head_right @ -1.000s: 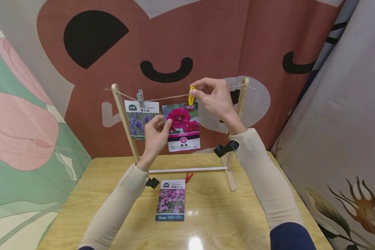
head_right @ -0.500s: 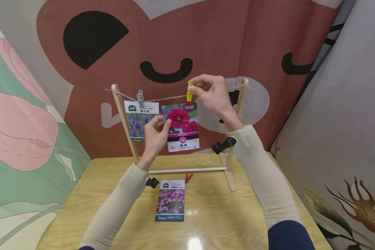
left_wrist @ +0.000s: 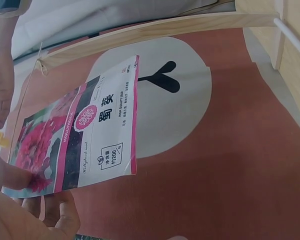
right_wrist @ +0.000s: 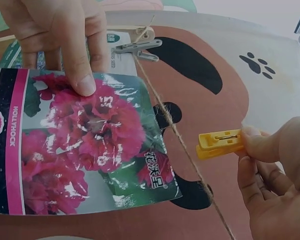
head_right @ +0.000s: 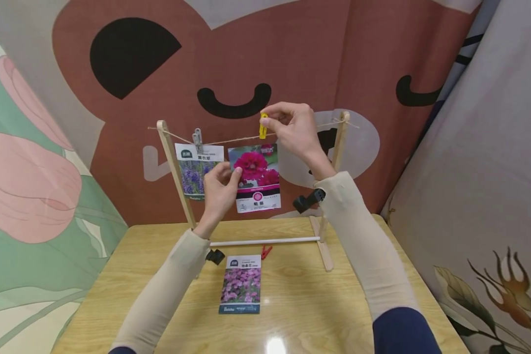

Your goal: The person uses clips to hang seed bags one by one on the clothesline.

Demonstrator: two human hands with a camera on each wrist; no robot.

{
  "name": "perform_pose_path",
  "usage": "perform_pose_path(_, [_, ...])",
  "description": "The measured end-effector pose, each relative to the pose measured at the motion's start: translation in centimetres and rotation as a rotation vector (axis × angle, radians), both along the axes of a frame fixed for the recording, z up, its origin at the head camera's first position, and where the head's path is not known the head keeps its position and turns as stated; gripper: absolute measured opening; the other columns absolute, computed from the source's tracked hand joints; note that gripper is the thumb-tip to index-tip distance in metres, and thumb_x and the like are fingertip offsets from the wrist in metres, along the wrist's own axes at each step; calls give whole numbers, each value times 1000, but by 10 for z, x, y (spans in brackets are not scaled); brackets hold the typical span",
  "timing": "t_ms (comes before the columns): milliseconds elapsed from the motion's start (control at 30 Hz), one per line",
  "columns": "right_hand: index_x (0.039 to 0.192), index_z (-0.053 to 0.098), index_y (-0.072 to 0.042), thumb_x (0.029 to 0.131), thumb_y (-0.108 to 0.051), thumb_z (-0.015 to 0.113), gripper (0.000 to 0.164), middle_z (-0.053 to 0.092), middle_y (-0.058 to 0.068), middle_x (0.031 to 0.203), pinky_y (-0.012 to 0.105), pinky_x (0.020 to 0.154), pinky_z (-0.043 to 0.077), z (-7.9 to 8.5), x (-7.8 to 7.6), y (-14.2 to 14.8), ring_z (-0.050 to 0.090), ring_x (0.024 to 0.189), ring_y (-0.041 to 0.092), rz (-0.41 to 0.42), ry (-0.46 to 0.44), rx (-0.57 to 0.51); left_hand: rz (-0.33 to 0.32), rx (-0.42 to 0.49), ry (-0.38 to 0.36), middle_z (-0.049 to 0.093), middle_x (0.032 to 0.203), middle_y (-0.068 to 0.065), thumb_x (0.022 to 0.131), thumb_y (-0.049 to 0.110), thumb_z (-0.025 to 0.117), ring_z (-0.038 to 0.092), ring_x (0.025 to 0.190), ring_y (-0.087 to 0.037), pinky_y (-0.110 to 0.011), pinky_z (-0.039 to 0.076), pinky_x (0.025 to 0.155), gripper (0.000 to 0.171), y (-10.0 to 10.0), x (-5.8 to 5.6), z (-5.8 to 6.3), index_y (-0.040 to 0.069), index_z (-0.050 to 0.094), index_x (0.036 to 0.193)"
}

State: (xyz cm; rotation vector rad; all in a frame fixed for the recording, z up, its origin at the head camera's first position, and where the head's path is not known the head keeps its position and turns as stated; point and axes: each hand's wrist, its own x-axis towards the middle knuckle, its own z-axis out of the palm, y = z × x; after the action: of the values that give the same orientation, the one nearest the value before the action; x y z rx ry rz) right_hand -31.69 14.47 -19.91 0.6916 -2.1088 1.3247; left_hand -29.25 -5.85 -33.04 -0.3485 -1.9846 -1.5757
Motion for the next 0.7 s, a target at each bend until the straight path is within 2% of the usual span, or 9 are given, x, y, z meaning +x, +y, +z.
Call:
perform_pose_path(167, [116,82,-4,101,-19,77,22,80,15,99,24,69,51,2,-5,-2,71,85,29,-20,-42,10,7,-2,1,77,86,-18,103,14,72,55,66,-16,-33,46,74,22,0,-1,0,-1,74,119])
perform_pose_path(433, [118,82,-7,101,-21,77,23,80,14,105,25,70,53,4,-12,-4,71,85,20,-35,-76,59,11,-13,5,78,89,-18,104,16,71,53,64,-15,-34,45,73,23,0,-2,0,-1,74,119])
perform_pose_path(700, [117,82,-8,100,-22,78,23,80,14,101,25,66,54,3,-11,-7,72,82,24,-42,-95,87,13,-15,8,78,86,-17,104,16,71,51,62,-16,-33,45,72,22,0,-3,0,-1,74,118])
